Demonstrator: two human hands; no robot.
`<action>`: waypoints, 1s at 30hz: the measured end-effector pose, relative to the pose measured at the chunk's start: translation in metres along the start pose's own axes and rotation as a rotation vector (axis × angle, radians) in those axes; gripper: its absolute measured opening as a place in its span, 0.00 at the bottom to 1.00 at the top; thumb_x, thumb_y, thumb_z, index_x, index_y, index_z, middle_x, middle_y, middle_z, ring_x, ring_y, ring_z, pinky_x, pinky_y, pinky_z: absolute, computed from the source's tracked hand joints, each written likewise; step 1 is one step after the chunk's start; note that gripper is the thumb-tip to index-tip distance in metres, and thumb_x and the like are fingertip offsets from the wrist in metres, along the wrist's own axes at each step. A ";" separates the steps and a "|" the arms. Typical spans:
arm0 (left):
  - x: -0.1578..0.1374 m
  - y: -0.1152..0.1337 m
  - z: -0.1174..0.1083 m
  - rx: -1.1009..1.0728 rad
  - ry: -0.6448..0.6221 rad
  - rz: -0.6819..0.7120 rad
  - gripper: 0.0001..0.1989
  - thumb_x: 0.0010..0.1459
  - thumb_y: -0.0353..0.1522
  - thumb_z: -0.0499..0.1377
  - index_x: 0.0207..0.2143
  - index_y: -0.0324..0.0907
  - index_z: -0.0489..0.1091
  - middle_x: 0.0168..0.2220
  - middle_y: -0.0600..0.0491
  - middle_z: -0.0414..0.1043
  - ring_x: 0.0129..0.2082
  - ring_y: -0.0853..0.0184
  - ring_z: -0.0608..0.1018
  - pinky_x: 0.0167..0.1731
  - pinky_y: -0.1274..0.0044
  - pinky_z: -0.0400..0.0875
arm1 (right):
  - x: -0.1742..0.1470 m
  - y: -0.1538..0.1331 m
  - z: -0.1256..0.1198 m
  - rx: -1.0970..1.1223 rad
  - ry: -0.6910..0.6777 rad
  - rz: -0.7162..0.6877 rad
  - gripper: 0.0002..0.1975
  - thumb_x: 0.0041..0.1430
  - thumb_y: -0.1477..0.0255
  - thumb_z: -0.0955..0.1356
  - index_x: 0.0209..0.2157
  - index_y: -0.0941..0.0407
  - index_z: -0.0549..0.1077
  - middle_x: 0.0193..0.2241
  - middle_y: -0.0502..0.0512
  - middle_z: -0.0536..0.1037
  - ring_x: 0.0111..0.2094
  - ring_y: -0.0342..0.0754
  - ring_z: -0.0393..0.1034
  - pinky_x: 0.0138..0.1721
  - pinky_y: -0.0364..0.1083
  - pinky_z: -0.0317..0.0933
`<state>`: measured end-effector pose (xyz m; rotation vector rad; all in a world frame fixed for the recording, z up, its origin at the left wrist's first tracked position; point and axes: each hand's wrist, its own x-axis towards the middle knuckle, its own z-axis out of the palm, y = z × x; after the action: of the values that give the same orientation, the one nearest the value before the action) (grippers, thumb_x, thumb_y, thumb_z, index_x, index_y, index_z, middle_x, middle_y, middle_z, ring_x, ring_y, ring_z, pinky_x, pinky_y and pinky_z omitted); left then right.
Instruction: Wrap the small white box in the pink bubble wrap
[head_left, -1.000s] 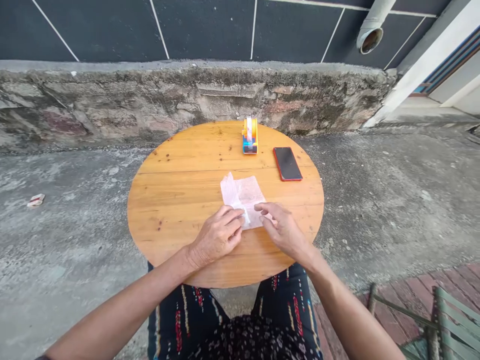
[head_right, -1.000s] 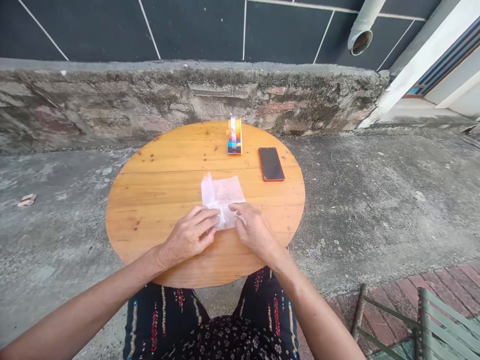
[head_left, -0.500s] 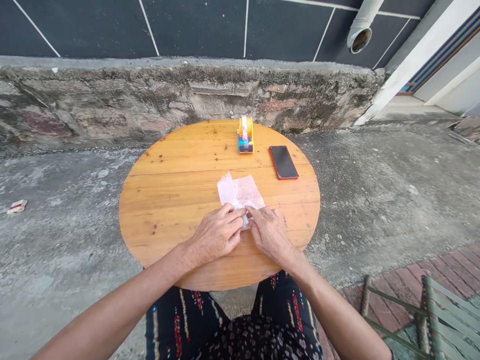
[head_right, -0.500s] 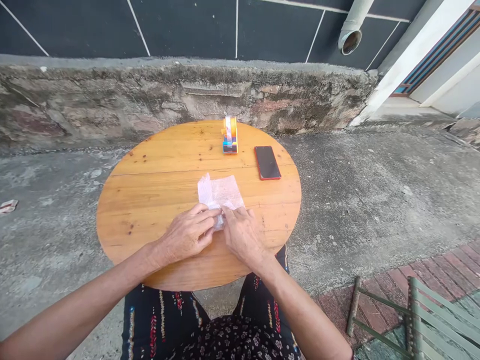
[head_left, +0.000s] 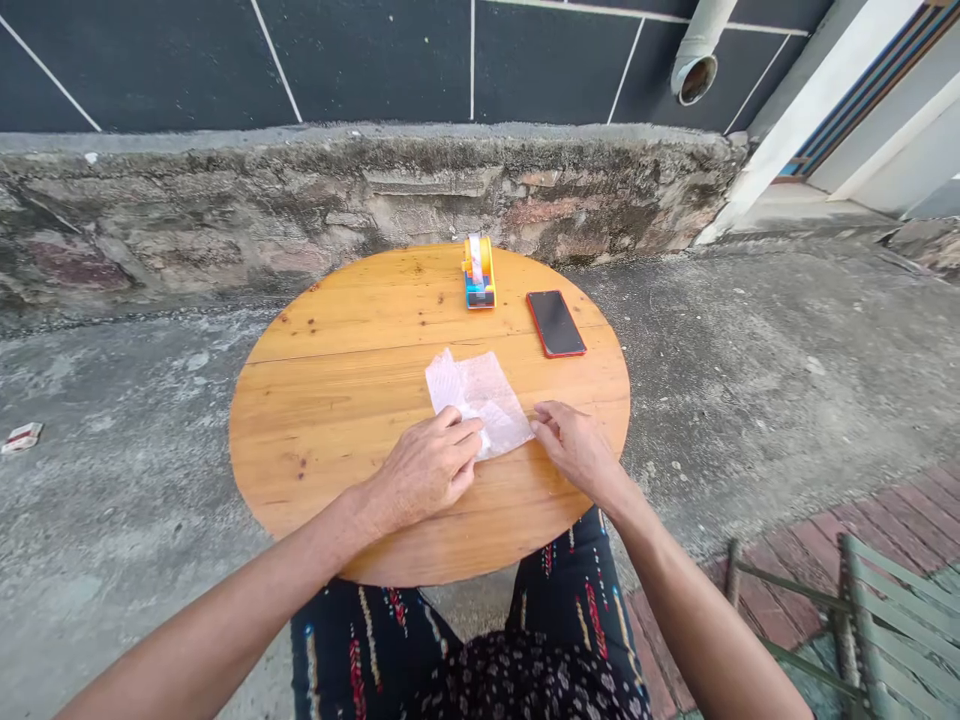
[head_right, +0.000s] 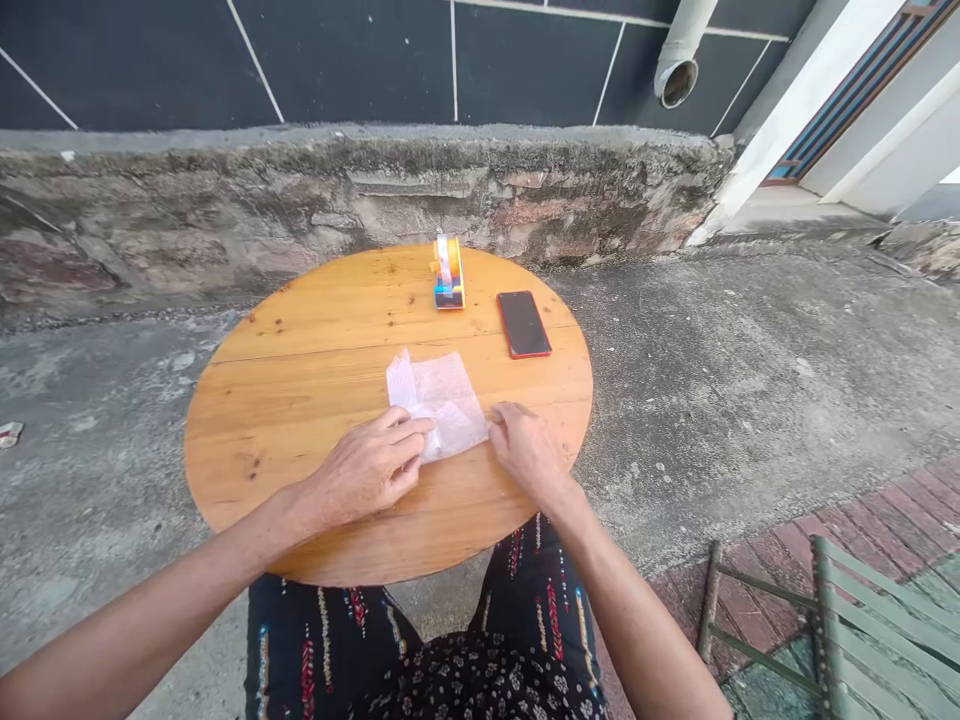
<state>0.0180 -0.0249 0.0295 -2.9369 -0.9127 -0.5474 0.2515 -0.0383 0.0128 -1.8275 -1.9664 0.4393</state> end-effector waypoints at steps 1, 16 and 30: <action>0.000 0.000 0.001 0.003 0.004 0.001 0.05 0.56 0.24 0.54 0.30 0.40 0.66 0.38 0.50 0.74 0.39 0.62 0.69 0.30 0.73 0.67 | 0.000 -0.001 0.000 -0.025 -0.021 0.034 0.11 0.62 0.70 0.63 0.43 0.57 0.73 0.35 0.57 0.80 0.36 0.52 0.74 0.35 0.46 0.60; 0.003 0.000 0.000 0.005 0.004 0.003 0.06 0.55 0.23 0.54 0.27 0.42 0.64 0.39 0.50 0.74 0.38 0.62 0.69 0.31 0.71 0.67 | 0.010 -0.009 0.008 0.185 -0.141 0.132 0.11 0.58 0.65 0.66 0.27 0.58 0.72 0.24 0.52 0.75 0.25 0.44 0.66 0.26 0.42 0.53; 0.000 -0.001 0.002 -0.035 0.039 -0.002 0.07 0.54 0.22 0.53 0.28 0.41 0.65 0.38 0.50 0.74 0.38 0.61 0.69 0.34 0.70 0.68 | 0.000 -0.028 0.027 0.486 0.047 -0.003 0.09 0.58 0.67 0.65 0.26 0.55 0.66 0.20 0.45 0.67 0.23 0.42 0.61 0.26 0.41 0.54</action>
<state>0.0182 -0.0241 0.0277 -2.9449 -0.9112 -0.6244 0.2139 -0.0391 0.0033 -1.5080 -1.6466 0.7864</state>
